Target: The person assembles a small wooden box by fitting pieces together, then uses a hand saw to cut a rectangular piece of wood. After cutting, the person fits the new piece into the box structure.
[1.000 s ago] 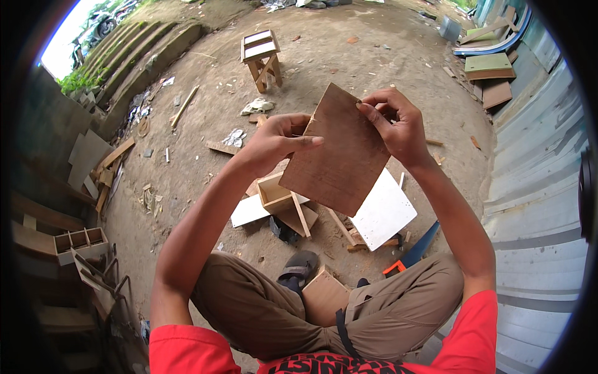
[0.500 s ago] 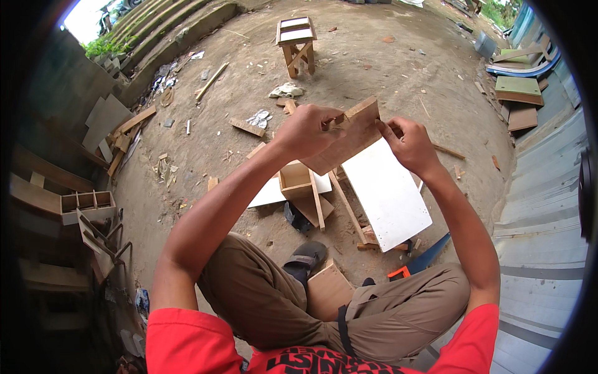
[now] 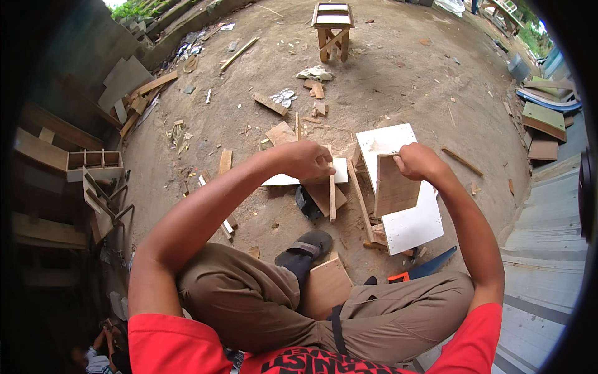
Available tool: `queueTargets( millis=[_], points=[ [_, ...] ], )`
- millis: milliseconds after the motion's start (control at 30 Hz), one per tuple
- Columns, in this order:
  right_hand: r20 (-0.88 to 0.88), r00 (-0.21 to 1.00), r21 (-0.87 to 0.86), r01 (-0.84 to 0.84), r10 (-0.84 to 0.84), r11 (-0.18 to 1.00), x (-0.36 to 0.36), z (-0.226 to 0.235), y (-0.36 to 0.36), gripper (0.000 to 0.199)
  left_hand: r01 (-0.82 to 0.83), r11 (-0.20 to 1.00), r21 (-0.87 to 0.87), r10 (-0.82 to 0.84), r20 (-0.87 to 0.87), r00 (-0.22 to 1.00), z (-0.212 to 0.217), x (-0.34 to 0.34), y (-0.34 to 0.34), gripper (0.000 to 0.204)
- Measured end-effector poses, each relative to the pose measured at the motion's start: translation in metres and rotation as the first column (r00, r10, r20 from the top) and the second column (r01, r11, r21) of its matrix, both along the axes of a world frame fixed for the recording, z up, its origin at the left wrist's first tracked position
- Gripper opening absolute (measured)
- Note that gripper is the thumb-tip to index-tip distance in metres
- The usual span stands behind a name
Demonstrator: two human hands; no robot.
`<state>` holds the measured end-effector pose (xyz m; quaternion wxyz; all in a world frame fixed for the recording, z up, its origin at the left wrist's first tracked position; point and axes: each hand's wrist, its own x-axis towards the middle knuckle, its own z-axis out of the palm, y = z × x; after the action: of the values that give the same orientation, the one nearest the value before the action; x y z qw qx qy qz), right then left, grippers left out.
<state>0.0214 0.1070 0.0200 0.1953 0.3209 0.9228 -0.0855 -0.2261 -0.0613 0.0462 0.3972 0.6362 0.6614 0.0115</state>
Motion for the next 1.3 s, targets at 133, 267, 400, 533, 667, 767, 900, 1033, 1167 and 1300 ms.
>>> queueTargets(
  millis=[133,267,400,533,667,767,900,1033,1167,1300],
  points=[
    [0.19,0.978,0.082,-0.106,0.089,0.991,0.013,-0.081,0.019,0.016,0.08,0.992,-0.1,-0.093,-0.137,0.986,-0.029,-0.021,-0.035,0.055],
    [0.078,0.988,0.174,-0.148,0.136,0.974,0.023,-0.139,0.022,0.02,-0.041,0.98,-0.194,0.011,-0.152,0.988,-0.047,-0.042,-0.076,0.055],
    [-0.034,0.98,0.15,-0.189,0.197,0.97,-0.019,-0.131,-0.005,0.013,-0.179,0.966,-0.188,0.15,-0.162,0.975,-0.035,-0.066,-0.114,0.057],
    [-0.127,0.942,-0.002,-0.312,0.309,0.95,-0.085,-0.127,-0.033,0.023,-0.322,0.925,-0.201,0.279,-0.215,0.936,-0.016,-0.078,-0.131,0.058],
    [-0.151,0.976,-0.143,-0.18,0.158,0.973,-0.124,-0.186,-0.036,0.04,-0.368,0.911,-0.185,0.337,-0.178,0.925,-0.017,-0.079,-0.123,0.059],
    [-0.017,0.986,-0.348,0.149,-0.166,0.926,-0.145,-0.216,-0.063,0.074,-0.39,0.905,-0.17,0.361,-0.176,0.916,-0.02,-0.082,-0.142,0.059],
    [0.011,0.829,-0.428,0.51,-0.56,0.746,-0.115,-0.318,-0.091,0.091,-0.397,0.896,-0.198,0.376,-0.138,0.916,-0.016,-0.059,-0.146,0.059],
    [-0.224,0.733,-0.569,0.437,-0.643,0.697,-0.107,-0.339,-0.108,0.044,-0.471,0.856,-0.215,0.472,-0.048,0.88,-0.02,-0.063,-0.168,0.058],
    [-0.458,0.671,-0.559,0.292,-0.583,0.776,-0.113,-0.329,-0.107,0.036,-0.517,0.844,-0.142,0.499,-0.148,0.854,-0.024,-0.08,-0.181,0.058],
    [-0.597,0.667,-0.472,0.158,-0.447,0.867,-0.129,-0.291,-0.106,0.039,-0.502,0.864,0.033,0.488,-0.303,0.819,-0.035,-0.11,-0.176,0.062]
  ],
)
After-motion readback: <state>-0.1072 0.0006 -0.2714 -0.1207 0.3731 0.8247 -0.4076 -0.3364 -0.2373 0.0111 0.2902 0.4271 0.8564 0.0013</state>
